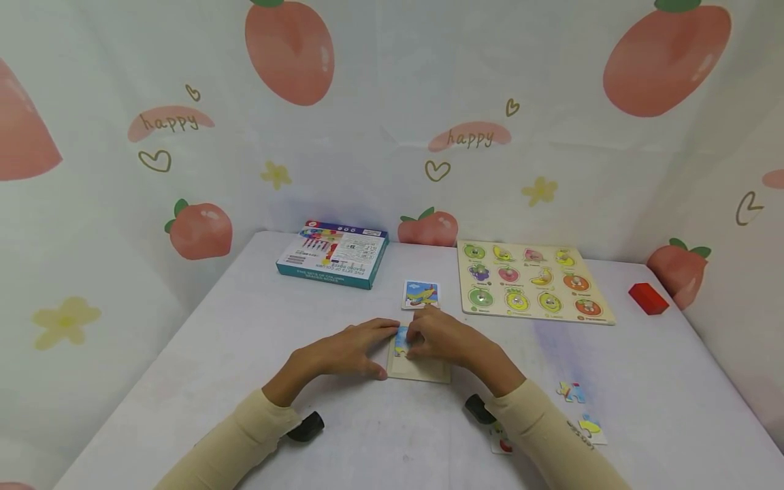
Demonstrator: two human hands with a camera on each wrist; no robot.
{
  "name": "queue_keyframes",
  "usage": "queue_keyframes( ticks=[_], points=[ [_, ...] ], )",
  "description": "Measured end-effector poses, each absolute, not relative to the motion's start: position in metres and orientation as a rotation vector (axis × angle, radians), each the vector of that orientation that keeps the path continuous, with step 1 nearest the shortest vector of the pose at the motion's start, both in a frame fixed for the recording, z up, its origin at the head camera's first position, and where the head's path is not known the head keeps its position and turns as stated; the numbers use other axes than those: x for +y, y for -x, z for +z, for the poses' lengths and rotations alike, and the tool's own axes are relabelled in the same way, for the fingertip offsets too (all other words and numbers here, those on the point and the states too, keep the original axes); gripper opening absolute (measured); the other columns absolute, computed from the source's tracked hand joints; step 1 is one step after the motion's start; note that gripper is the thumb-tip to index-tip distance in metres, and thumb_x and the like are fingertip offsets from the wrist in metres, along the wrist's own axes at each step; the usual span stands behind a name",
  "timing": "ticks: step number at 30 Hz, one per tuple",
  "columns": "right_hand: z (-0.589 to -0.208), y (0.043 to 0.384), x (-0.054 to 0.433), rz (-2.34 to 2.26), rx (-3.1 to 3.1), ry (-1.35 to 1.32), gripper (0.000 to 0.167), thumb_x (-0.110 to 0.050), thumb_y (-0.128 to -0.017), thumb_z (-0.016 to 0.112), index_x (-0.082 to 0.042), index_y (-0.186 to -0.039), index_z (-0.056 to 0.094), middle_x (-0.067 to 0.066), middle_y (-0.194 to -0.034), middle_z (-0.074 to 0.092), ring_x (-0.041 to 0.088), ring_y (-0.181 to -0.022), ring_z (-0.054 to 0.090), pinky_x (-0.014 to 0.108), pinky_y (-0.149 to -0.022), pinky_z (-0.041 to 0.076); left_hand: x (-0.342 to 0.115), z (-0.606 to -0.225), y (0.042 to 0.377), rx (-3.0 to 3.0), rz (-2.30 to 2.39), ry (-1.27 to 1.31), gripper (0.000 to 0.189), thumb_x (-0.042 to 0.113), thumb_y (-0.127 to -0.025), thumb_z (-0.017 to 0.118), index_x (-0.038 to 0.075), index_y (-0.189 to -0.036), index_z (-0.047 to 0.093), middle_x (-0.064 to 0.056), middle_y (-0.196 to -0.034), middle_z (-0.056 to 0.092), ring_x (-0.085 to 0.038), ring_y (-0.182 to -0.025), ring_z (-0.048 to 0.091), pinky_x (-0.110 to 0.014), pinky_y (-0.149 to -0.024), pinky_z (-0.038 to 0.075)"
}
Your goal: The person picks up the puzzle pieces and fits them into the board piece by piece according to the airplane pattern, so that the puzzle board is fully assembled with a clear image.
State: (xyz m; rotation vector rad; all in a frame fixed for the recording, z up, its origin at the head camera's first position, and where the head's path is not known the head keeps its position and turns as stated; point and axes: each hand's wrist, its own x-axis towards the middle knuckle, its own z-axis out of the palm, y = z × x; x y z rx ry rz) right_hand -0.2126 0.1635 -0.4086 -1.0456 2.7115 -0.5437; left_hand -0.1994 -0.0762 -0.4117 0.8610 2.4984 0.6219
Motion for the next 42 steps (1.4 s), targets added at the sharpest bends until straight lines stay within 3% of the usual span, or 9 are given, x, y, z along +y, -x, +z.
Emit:
queue_keyframes(
  ticks=[23,35,42],
  points=[
    [-0.409,0.208,0.169,-0.542,2.766,1.067,0.018,-0.024,-0.092,0.085,-0.012,-0.105,0.083,-0.007,-0.099,0.072,0.014,-0.098,0.058,0.038,-0.093,0.054,-0.074,-0.413,0.199,2.516,0.601,-0.878,0.082,0.034,-0.093,0.082,0.013,-0.163,0.043,0.002,-0.172,0.035,-0.02,-0.16,0.029,-0.054,-0.127,0.028],
    [-0.404,0.196,0.193,-0.567,2.835,0.999,0.011,-0.018,-0.094,0.081,-0.013,-0.104,0.083,-0.008,-0.098,0.071,0.017,-0.098,0.061,0.035,-0.087,0.055,-0.069,-0.408,0.195,2.476,0.585,-1.014,0.061,0.024,-0.095,0.082,0.018,-0.152,0.061,0.008,-0.152,0.06,-0.012,-0.145,0.051,-0.037,-0.121,0.04],
    [-0.405,0.187,0.21,-0.566,2.875,0.986,0.012,-0.015,-0.094,0.08,-0.014,-0.105,0.083,-0.007,-0.101,0.072,0.015,-0.098,0.063,0.036,-0.088,0.057,-0.07,-0.408,0.193,2.464,0.573,-0.973,0.061,0.024,-0.095,0.082,0.021,-0.153,0.06,0.007,-0.154,0.059,-0.014,-0.147,0.049,-0.038,-0.122,0.038]
  ],
)
